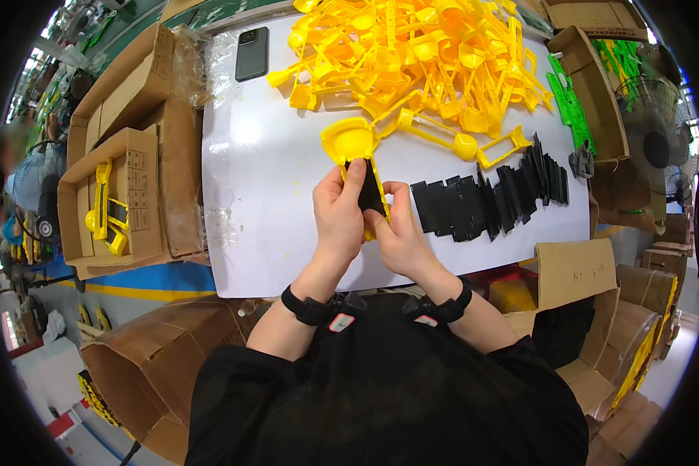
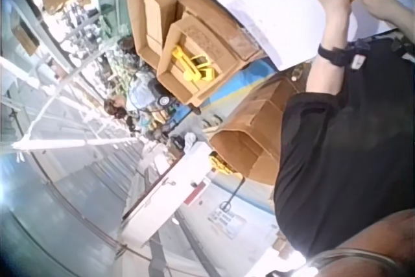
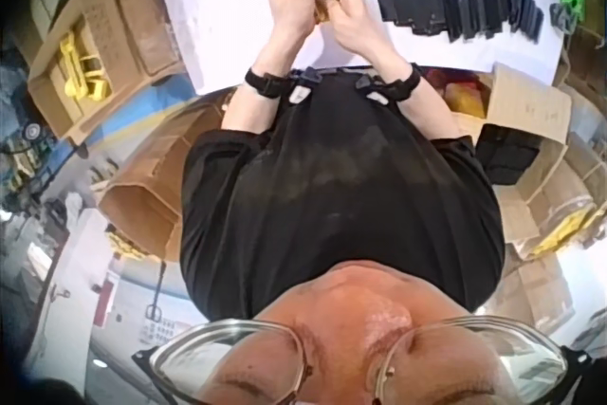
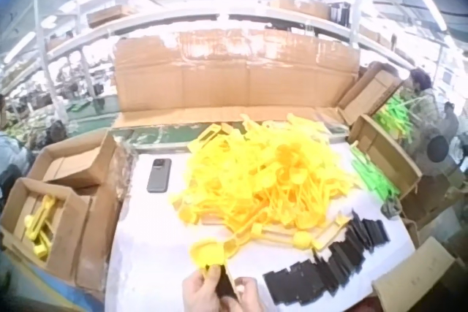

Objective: The recorder is assembling solar-powered flashlights by inserting the solar panel components into yellow plastic casings.

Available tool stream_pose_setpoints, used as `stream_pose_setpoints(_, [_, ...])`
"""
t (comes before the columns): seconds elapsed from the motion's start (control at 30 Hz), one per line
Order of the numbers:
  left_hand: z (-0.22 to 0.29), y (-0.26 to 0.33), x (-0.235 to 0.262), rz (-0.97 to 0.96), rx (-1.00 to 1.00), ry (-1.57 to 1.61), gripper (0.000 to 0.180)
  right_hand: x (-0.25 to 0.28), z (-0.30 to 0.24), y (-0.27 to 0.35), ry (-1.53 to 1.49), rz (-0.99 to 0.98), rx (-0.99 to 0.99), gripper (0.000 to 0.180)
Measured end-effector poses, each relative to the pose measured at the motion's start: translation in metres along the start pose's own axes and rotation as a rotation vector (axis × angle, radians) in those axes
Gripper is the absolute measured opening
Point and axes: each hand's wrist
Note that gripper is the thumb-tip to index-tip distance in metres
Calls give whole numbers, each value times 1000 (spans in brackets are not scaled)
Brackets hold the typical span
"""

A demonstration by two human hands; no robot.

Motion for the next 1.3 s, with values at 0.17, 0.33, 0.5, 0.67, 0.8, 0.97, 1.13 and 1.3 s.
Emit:
stream_pose_setpoints(0.17, [34, 13, 3, 101, -145, -161, 26, -22, -32, -18, 101, -7, 89, 28])
stream_pose_setpoints(0.33, [27, 31, 7, 115, 87, -88, 35, -23, -17, 14, 232, 20, 151, 30])
stream_pose_setpoints(0.5, [18, 40, 17, 31, 127, 106, 30, -36, -46, 26, 247, -18, 64, 34])
stream_pose_setpoints(0.67, [5, 51, 16, -12, 229, 155, 31, -35, -20, 45, 209, 19, 31, 35])
stream_pose_setpoints(0.8, [55, 23, -11, 63, 96, 114, 29, -25, -26, -6, 451, 74, 291, 31])
stream_pose_setpoints(0.97, [4, -11, 7, 53, -29, -24, 28, -14, 5, -16, 8, 93, 55, 25])
stream_pose_setpoints(1.13, [-11, -14, 5, 6, 110, 44, 31, -3, 15, -2, 95, 70, 89, 24])
stream_pose_setpoints(1.3, [-10, -11, 8, -26, 149, 123, 32, -1, 11, -4, 72, 28, 143, 27])
Point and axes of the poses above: each hand's wrist, its own y-axis away from the middle knuckle, its own x-axis out of the back of the hand, z = x × y, and after that the axes turned 13 degrees about x, right-handed
